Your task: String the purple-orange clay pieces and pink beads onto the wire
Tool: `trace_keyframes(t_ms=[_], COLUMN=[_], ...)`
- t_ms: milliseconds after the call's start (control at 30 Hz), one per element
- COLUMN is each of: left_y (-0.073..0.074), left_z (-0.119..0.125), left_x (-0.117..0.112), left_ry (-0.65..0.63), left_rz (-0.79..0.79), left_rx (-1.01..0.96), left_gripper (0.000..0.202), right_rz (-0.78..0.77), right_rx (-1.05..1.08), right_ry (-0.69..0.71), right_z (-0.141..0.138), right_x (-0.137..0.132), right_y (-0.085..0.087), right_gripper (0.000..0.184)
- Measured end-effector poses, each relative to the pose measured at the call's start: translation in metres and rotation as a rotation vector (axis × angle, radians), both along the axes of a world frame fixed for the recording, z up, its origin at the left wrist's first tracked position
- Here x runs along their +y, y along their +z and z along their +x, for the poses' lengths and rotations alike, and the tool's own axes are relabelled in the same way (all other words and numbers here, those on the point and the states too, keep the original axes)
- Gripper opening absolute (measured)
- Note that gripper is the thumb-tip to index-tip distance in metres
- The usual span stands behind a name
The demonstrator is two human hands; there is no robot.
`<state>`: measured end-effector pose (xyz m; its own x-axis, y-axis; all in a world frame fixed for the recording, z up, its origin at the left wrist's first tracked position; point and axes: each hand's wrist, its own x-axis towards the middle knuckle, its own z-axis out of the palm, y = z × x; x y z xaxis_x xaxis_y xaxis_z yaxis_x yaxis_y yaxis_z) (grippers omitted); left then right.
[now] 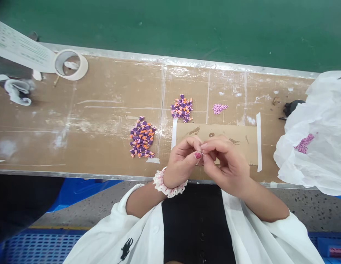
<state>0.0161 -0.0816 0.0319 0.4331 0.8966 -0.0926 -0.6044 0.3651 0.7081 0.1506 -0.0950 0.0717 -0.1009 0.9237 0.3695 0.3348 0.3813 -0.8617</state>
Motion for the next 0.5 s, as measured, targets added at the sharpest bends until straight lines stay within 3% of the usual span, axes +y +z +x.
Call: trace_keyframes(t_ms=[200,500], left_y=[0.0011,-0.0028], left_z=[-0.0004,-0.0076], left_x=[-0.0002,0.0041], left_ry=[0.028,0.152], left_rz=[0.035,0.391], left_rx=[0.014,0.333], left_gripper=[0.015,0.012], right_rz=[0.038,-0.173], right_rx=[-0.038,0.07], right_ry=[0.003,0.029], right_z=[0.0006,0.0045], right_x=[0.0003,-0.0022], right_y=[-0.0009,0.0049], right_gripper=[0.043,0.034])
